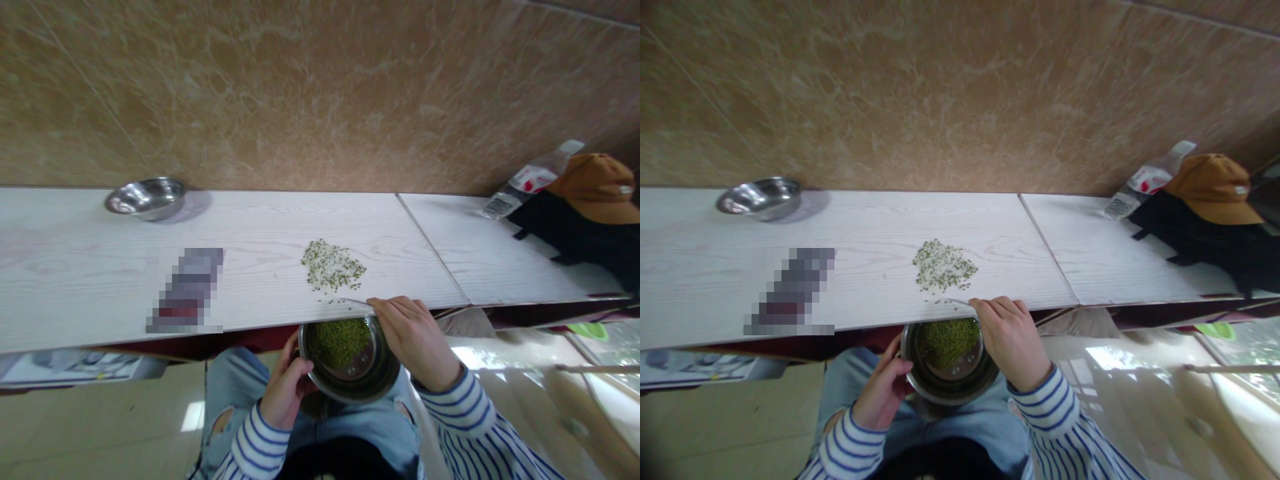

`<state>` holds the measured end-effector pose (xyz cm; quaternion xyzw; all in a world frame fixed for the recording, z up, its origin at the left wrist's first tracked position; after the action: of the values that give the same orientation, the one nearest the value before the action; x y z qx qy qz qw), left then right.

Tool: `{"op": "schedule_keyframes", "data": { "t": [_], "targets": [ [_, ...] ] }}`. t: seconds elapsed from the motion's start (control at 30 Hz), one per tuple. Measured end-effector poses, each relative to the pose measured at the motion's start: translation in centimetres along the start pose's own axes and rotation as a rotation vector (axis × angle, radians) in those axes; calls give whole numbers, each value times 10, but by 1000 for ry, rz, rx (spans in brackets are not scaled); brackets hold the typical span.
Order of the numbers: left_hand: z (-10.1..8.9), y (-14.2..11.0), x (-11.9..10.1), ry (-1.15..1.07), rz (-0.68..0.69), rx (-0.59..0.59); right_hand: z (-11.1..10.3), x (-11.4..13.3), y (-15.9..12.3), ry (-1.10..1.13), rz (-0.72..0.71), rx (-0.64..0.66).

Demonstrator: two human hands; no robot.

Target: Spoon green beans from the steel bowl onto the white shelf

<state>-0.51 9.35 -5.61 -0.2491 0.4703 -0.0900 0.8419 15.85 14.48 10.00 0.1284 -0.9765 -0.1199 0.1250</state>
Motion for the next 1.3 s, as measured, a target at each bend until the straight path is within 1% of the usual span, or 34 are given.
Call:
{"op": "schedule_keyframes", "data": {
  "t": [0.13,0.37,0.57,0.77,1.3],
  "targets": [
    [0,-1,-1,-1,4,-9,0,2,-1,5,-6,19],
    [-2,0,0,16,3,-8,-3,0,-3,3,3,-9],
    [-2,1,1,-15,7,-15,-1,-1,-5,-6,15,26],
    [-3,2,3,-12,-3,-8,0,3,-4,-25,-18,28],
    [-5,2,0,-10,10,-18,2,14,4,-23,-30,17]
  ]
}}
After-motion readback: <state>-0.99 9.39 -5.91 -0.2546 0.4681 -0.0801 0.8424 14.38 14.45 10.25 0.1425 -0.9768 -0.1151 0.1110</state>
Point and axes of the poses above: each hand's wrist, its own y-axis towards the middle knuckle, its own z-axis out of the palm, x = y × z, the point moved 10 cm from there along y, towards the middle knuckle, and after that the axes turned 10 degrees about z, right-handed, at the moved point
